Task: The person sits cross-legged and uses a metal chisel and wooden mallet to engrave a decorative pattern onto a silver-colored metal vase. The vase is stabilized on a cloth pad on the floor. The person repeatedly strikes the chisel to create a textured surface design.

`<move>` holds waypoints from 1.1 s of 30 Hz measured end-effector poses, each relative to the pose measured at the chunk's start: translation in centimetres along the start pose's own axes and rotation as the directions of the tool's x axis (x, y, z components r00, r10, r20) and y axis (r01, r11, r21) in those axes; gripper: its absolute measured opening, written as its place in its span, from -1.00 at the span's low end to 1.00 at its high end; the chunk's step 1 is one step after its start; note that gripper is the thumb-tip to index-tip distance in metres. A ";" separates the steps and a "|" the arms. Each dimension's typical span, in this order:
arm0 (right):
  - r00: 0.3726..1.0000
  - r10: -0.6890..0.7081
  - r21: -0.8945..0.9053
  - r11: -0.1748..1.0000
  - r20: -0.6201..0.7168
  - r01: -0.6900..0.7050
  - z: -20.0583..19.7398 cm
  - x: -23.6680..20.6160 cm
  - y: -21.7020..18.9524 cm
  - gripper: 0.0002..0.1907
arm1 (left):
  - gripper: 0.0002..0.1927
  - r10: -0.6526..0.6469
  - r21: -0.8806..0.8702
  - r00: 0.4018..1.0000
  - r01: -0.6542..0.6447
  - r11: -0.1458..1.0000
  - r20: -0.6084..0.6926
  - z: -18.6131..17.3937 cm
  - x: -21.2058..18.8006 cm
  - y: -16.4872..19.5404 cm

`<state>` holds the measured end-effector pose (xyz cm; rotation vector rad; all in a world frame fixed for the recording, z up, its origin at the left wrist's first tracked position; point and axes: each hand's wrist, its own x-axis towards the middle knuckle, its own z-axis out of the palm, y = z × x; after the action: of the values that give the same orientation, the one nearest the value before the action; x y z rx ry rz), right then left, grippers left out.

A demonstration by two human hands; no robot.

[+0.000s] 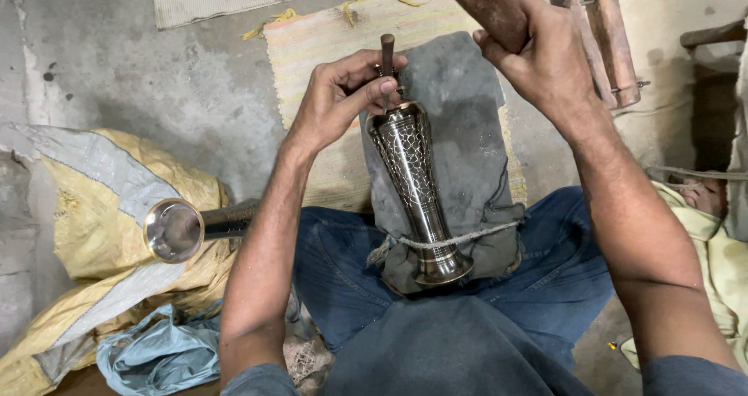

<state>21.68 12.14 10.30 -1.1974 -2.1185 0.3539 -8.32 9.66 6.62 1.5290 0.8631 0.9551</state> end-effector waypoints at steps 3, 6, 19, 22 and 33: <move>0.991 -0.132 -0.073 0.989 -0.016 0.131 0.5 -0.3 0.8 -0.73 | -0.64 -0.042 0.060 0.999 0.041 0.997 0.012 -0.2 0.6 -0.4; 0.994 -0.105 -0.131 0.986 -0.014 0.103 0.9 -0.6 1.3 -0.70 | -0.66 0.023 0.107 0.998 -0.029 0.994 0.058 -0.5 0.8 -0.6; 1.000 0.010 0.070 0.998 -0.025 -0.009 0.9 -0.5 -0.4 -0.66 | -0.69 0.025 0.058 0.993 -0.032 0.998 0.116 -0.6 0.6 0.0; 0.997 0.074 0.071 0.995 -0.016 -0.072 0.8 -0.4 -0.8 -0.66 | -0.66 0.019 0.077 0.995 -0.027 0.997 0.098 -0.4 0.6 0.0; 0.991 -0.064 -0.236 0.967 0.117 0.090 -0.2 0.3 -0.9 -0.58 | -0.63 -0.010 0.174 1.000 0.012 0.985 -0.012 0.2 0.2 0.3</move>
<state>21.11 11.88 11.10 -1.2501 -2.3476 0.1299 -8.01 9.73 6.95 1.6673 0.9827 0.8997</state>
